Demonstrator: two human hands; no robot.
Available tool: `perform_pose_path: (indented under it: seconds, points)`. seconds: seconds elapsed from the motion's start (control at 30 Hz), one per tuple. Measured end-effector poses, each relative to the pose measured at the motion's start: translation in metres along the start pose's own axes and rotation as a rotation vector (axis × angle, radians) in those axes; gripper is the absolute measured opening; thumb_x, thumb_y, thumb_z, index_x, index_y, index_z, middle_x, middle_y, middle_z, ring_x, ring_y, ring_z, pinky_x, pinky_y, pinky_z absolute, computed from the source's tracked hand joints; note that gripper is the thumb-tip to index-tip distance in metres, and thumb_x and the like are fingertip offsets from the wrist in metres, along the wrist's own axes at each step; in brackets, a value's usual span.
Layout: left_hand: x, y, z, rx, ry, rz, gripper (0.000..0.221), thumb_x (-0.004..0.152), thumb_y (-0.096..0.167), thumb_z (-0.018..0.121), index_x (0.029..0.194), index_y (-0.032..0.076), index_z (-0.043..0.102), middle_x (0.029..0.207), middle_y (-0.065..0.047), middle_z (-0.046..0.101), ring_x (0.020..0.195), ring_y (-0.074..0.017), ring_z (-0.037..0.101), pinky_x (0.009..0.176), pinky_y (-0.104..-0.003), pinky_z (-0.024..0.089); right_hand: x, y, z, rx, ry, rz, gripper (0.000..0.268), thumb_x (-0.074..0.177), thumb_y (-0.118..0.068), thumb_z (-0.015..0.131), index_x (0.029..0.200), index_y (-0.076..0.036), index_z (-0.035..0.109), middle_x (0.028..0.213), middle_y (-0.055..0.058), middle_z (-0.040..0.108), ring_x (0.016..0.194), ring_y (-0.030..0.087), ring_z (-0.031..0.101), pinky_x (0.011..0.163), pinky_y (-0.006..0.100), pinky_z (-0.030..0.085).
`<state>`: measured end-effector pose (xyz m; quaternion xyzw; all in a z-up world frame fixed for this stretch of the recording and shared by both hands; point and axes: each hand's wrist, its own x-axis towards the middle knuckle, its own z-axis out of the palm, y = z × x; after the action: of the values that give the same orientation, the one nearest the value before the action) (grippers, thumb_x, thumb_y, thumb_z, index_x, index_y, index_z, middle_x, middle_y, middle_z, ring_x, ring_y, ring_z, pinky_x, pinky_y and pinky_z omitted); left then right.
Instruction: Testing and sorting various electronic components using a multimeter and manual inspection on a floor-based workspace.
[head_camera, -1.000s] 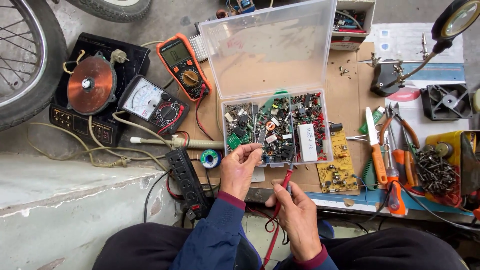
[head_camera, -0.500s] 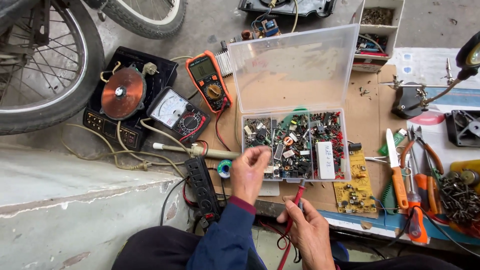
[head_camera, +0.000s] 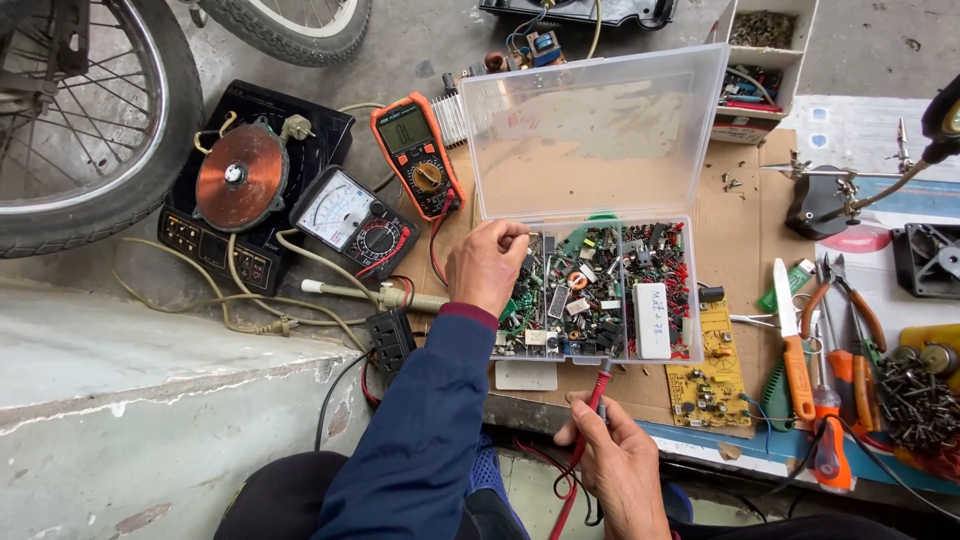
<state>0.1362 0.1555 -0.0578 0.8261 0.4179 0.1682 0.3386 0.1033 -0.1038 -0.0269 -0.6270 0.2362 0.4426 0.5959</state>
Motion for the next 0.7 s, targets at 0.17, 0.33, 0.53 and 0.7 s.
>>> perform_pose_path:
  seconds: [0.17,0.33,0.53,0.7]
  points:
    - [0.007,-0.001,0.007,0.058,-0.03,0.027,0.008,0.094,0.023,0.079,0.097,0.021,0.087,0.088,0.008,0.078,0.07,-0.0132,0.068,0.067,-0.035,0.055,0.001,-0.003,0.003,-0.033,0.009,0.028,0.032,0.109,-0.013,0.068,0.131,0.007,0.08,0.078,0.024,0.072,0.043,0.015,0.03,0.042,0.03,0.015]
    - [0.016,-0.008,0.004,0.066,-0.043,-0.034,0.006,0.094,0.021,0.081,0.096,0.02,0.086,0.086,0.008,0.077,0.069,-0.0104,0.067,0.064,-0.033,0.054,0.008,0.001,0.004,-0.043,-0.015,0.013,0.031,0.108,-0.013,0.07,0.127,0.008,0.08,0.075,0.024,0.073,0.041,0.015,0.03,0.04,0.031,0.015]
    - [0.015,-0.017,0.006,0.082,-0.039,-0.03,0.003,0.092,0.02,0.083,0.093,0.019,0.085,0.084,0.007,0.075,0.07,-0.0122,0.066,0.068,-0.034,0.054,0.019,0.013,0.004,-0.01,-0.046,0.027,0.036,0.107,-0.012,0.068,0.136,0.007,0.078,0.075,0.024,0.071,0.043,0.016,0.033,0.042,0.031,0.017]
    - [0.015,-0.017,0.006,0.086,-0.054,-0.052,0.004,0.092,0.022,0.083,0.094,0.021,0.086,0.084,0.008,0.075,0.07,-0.0116,0.067,0.066,-0.034,0.055,0.028,0.021,0.004,0.029,-0.065,0.009,0.037,0.106,-0.01,0.068,0.136,0.009,0.078,0.074,0.025,0.07,0.043,0.016,0.035,0.041,0.03,0.018]
